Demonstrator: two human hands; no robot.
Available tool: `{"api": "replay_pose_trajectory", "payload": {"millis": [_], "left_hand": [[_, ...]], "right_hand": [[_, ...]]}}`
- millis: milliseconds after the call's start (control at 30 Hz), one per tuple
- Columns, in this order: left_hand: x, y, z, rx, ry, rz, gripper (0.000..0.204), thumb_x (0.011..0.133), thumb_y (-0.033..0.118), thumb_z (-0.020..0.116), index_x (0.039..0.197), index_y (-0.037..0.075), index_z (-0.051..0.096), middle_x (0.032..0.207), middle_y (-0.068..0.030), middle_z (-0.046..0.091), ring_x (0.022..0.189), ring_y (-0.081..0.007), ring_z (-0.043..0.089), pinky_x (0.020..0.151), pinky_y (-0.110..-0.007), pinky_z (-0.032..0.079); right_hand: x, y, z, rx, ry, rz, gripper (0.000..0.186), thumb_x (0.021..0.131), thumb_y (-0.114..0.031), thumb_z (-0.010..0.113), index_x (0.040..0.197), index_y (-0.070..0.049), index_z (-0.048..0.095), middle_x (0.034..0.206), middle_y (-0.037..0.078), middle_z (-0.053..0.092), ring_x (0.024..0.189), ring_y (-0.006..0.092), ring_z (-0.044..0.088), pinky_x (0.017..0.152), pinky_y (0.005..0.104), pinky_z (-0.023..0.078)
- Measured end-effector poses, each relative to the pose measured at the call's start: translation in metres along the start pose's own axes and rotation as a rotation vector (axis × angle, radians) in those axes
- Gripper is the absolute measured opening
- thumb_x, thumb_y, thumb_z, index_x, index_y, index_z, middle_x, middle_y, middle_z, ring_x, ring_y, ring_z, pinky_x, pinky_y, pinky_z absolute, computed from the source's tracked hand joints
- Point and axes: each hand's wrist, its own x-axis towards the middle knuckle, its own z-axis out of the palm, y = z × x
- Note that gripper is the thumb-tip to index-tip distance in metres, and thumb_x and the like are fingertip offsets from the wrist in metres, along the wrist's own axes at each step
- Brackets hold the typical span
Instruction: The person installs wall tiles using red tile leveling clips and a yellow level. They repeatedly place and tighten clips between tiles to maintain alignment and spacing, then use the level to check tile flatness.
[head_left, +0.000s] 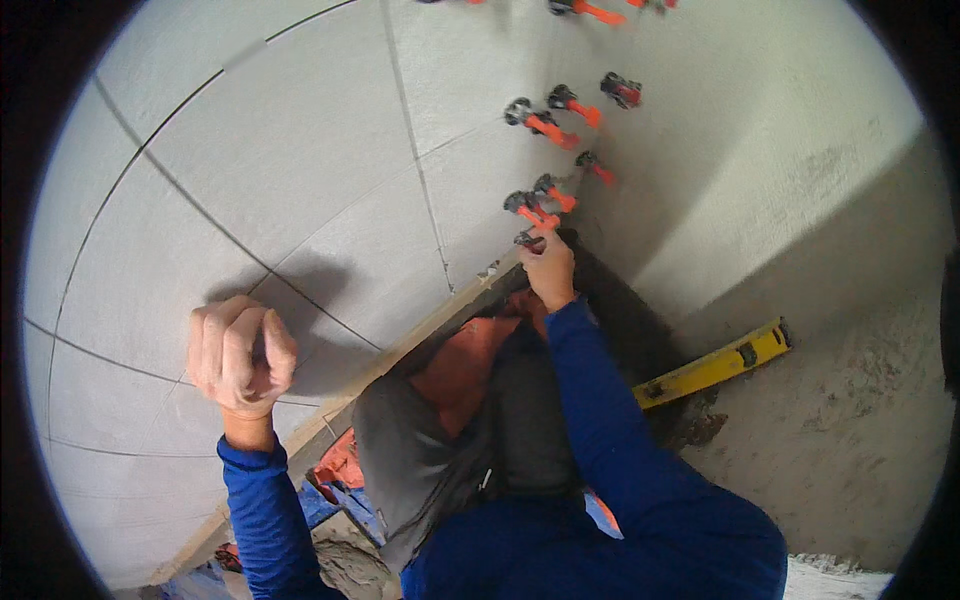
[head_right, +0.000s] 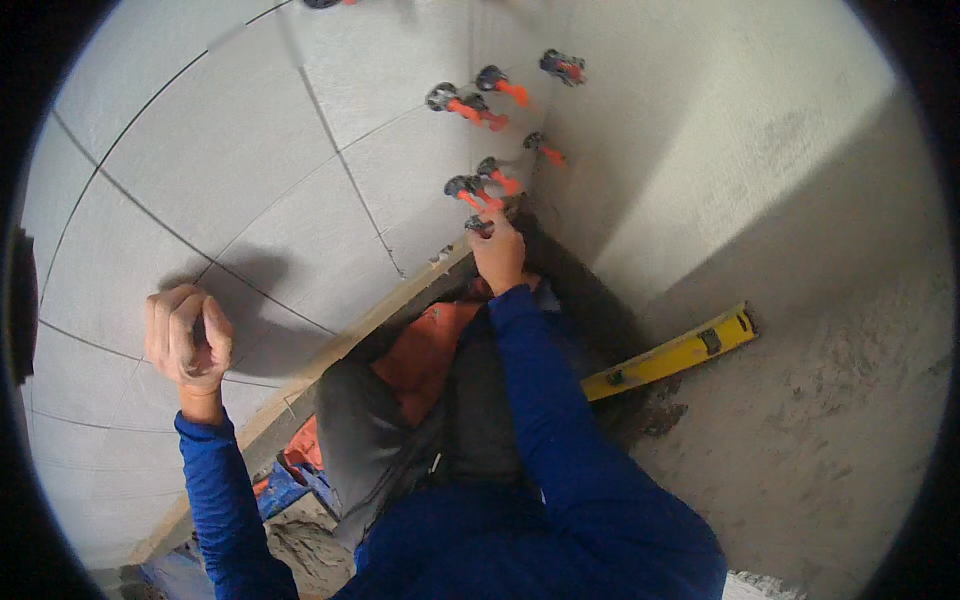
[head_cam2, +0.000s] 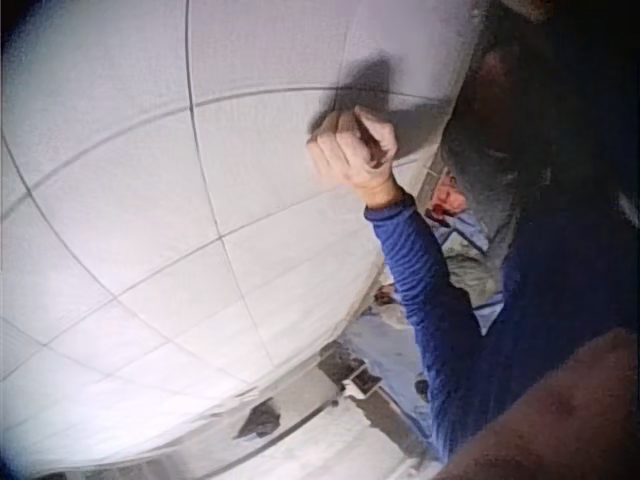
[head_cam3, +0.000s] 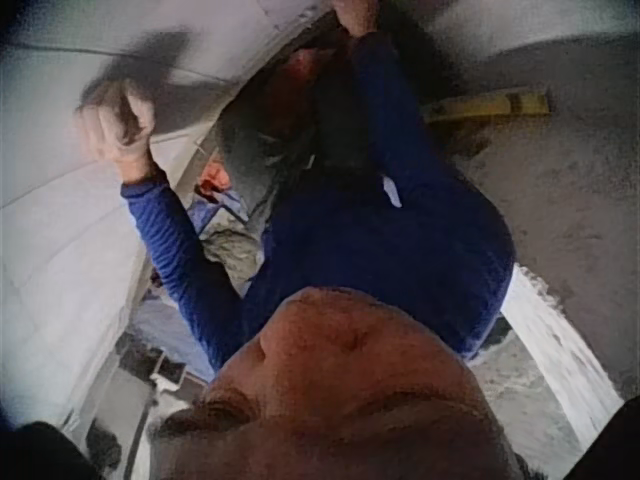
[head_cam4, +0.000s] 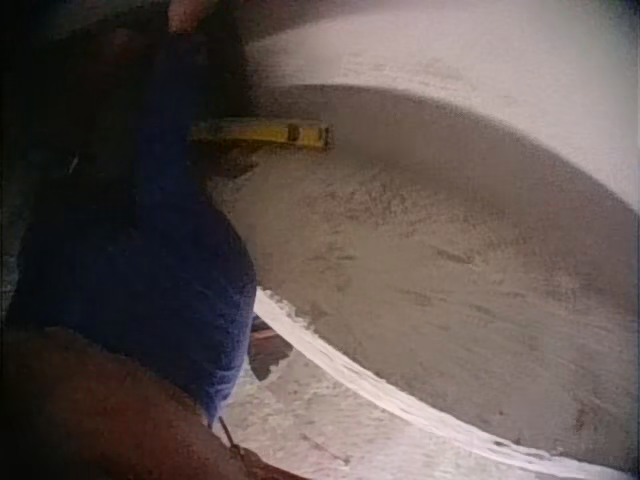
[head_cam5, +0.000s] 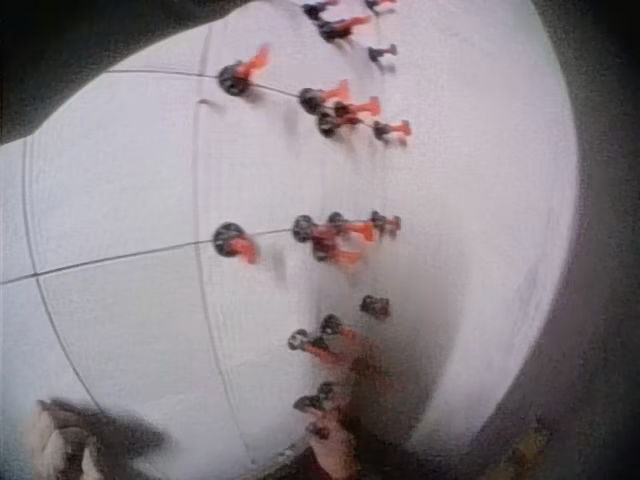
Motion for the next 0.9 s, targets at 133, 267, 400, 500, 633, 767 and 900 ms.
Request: {"api": "replay_pose_trajectory", "payload": {"millis": [133,267,400,500,633,767,900], "left_hand": [[-0.001,0.001,0.001,0.04,-0.03,0.005,0.009,0.082,0.001,0.069,0.088,0.004,0.063,0.082,-0.0117,0.066,0.072,-0.0282,0.063,0.063,-0.036,0.05],[-0.001,0.002,0.001,0.076,-0.07,0.011,0.005,0.087,0.001,0.065,0.088,0.003,0.061,0.083,-0.0128,0.066,0.073,-0.0286,0.062,0.065,-0.038,0.049],[-0.004,0.0,0.004,0.09,-0.054,0.031,0.008,0.087,0.003,0.068,0.089,0.005,0.061,0.083,-0.0105,0.066,0.071,-0.027,0.06,0.061,-0.036,0.047],[-0.007,-0.001,0.003,0.12,-0.058,0.044,0.008,0.087,0.003,0.068,0.089,0.005,0.061,0.083,-0.0105,0.066,0.071,-0.0269,0.06,0.061,-0.036,0.047],[-0.006,-0.001,0.003,0.133,-0.062,0.044,0.008,0.088,0.004,0.068,0.089,0.006,0.061,0.083,-0.0102,0.066,0.071,-0.0266,0.06,0.061,-0.036,0.047],[-0.003,0.001,0.003,0.14,-0.056,0.042,0.008,0.088,0.004,0.068,0.089,0.006,0.061,0.083,-0.0097,0.066,0.071,-0.0262,0.06,0.061,-0.036,0.047],[-0.003,0.003,0.004,0.129,-0.045,0.044,0.009,0.087,0.003,0.068,0.088,0.007,0.06,0.082,-0.0097,0.066,0.07,-0.0264,0.059,0.061,-0.035,0.046]], "right_hand": [[-0.005,0.0,-0.005,-0.186,0.027,-0.118,0.034,0.081,-0.013,0.071,0.115,-0.014,0.066,0.089,0.014,0.074,0.084,0.0392,0.07,0.074,0.0508,0.054],[-0.012,-0.006,-0.004,-0.145,0.126,-0.286,0.031,0.084,-0.013,0.072,0.114,-0.013,0.064,0.099,0.015,0.072,0.089,0.0402,0.069,0.073,0.0483,0.055],[-0.015,-0.012,-0.005,0.158,0.073,-0.123,0.035,0.084,-0.013,0.073,0.116,-0.012,0.06,0.095,0.015,0.07,0.086,0.0328,0.071,0.073,0.0469,0.054],[-0.013,-0.015,-0.01,0.538,-0.038,0.293,0.028,0.092,-0.026,0.072,0.109,-0.011,0.056,0.079,0.003,0.058,0.064,0.0169,0.061,0.055,0.0338,0.048],[0.001,-0.013,-0.012,0.808,-0.211,0.605,0.026,0.095,-0.029,0.071,0.104,-0.01,0.056,0.072,-0.003,0.05,0.053,0.0094,0.051,0.046,0.027,0.04],[0.01,-0.005,-0.013,0.944,-0.293,0.711,0.024,0.095,-0.026,0.071,0.097,-0.007,0.057,0.069,-0.004,0.047,0.052,0.008,0.046,0.044,0.0269,0.035],[0.009,-0.002,-0.019,0.905,-0.29,0.56,0.022,0.093,-0.022,0.073,0.095,-0.003,0.062,0.069,-0.001,0.054,0.052,0.0101,0.051,0.046,0.0288,0.042]]}}
